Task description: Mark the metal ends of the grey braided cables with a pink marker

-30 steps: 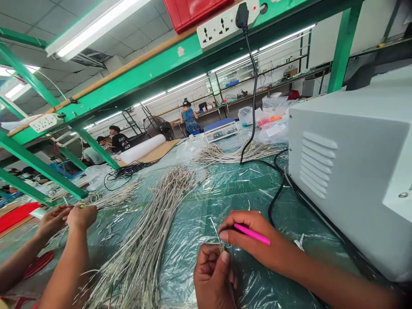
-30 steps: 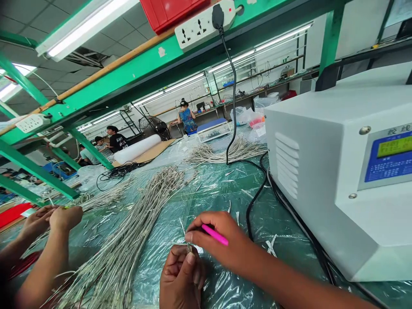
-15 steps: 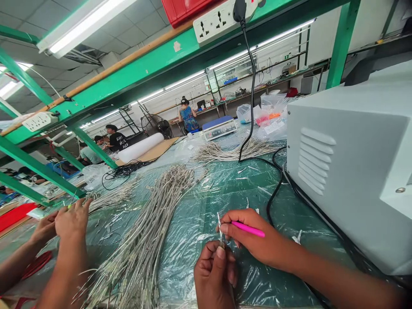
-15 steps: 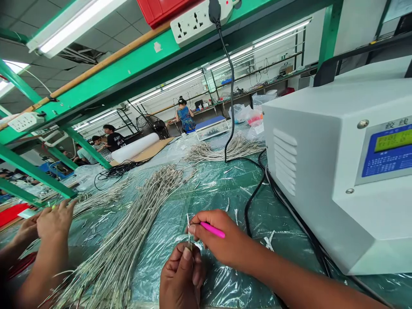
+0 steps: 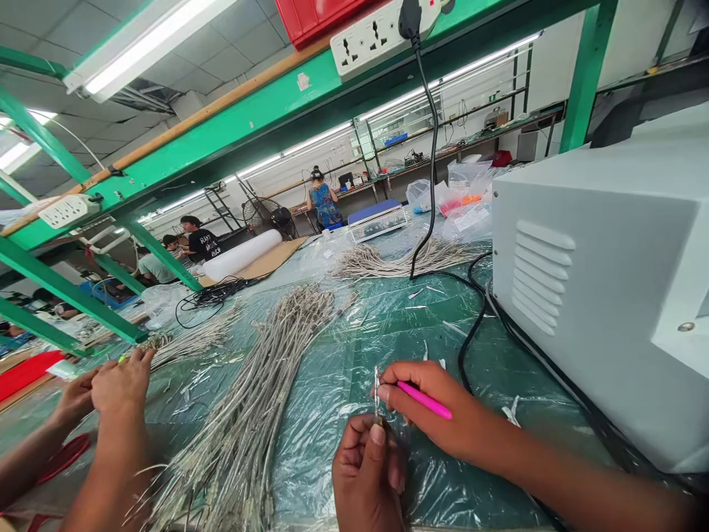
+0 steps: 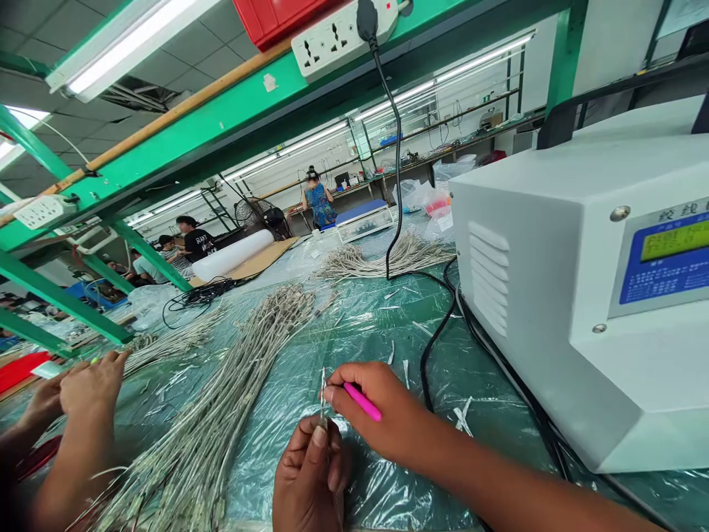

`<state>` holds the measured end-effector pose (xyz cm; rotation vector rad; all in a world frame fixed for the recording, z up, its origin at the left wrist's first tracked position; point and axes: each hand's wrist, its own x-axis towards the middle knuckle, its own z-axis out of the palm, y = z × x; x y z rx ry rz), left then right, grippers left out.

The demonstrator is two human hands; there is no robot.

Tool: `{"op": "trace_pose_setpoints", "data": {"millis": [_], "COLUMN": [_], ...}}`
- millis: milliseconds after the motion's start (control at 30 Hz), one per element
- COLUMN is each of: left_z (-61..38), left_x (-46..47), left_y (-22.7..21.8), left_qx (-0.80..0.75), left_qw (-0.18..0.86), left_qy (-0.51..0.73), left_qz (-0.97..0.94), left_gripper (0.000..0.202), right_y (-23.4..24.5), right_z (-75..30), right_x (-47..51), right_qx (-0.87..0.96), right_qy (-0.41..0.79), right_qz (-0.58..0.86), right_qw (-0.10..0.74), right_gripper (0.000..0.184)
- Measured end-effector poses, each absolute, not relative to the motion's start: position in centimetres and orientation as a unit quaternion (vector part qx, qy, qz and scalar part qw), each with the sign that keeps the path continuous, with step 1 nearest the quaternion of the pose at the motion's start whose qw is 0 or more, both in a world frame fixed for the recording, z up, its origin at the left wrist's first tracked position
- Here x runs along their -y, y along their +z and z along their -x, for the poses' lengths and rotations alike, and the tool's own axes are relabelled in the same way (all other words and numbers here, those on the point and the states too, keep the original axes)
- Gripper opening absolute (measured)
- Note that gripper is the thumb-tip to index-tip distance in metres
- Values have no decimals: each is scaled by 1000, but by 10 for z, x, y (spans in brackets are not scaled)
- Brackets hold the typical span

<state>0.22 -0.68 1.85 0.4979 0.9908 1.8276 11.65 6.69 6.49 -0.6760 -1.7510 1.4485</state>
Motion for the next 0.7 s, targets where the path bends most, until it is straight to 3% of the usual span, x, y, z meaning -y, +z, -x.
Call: {"op": "trace_pose_setpoints", "data": {"millis": [167, 333, 700], "left_z": [1, 1, 0], "left_x": [7, 7, 7], "left_y": [18, 19, 19], "left_qx": [-387, -385, -383], "left_qw": [477, 485, 488], "left_qy": [761, 758, 757], "left_qz": [-209, -207, -207], "left_gripper": [25, 26, 24], "right_y": [61, 65, 65], "right_z": [-117, -122, -121], "right_x": [-67, -64, -62], "right_qx": [645, 644, 696], "right_qy": [545, 558, 497], "right_qz": [246, 227, 216], "right_qw": [477, 472, 471], "right_gripper": [60, 47, 43]}}
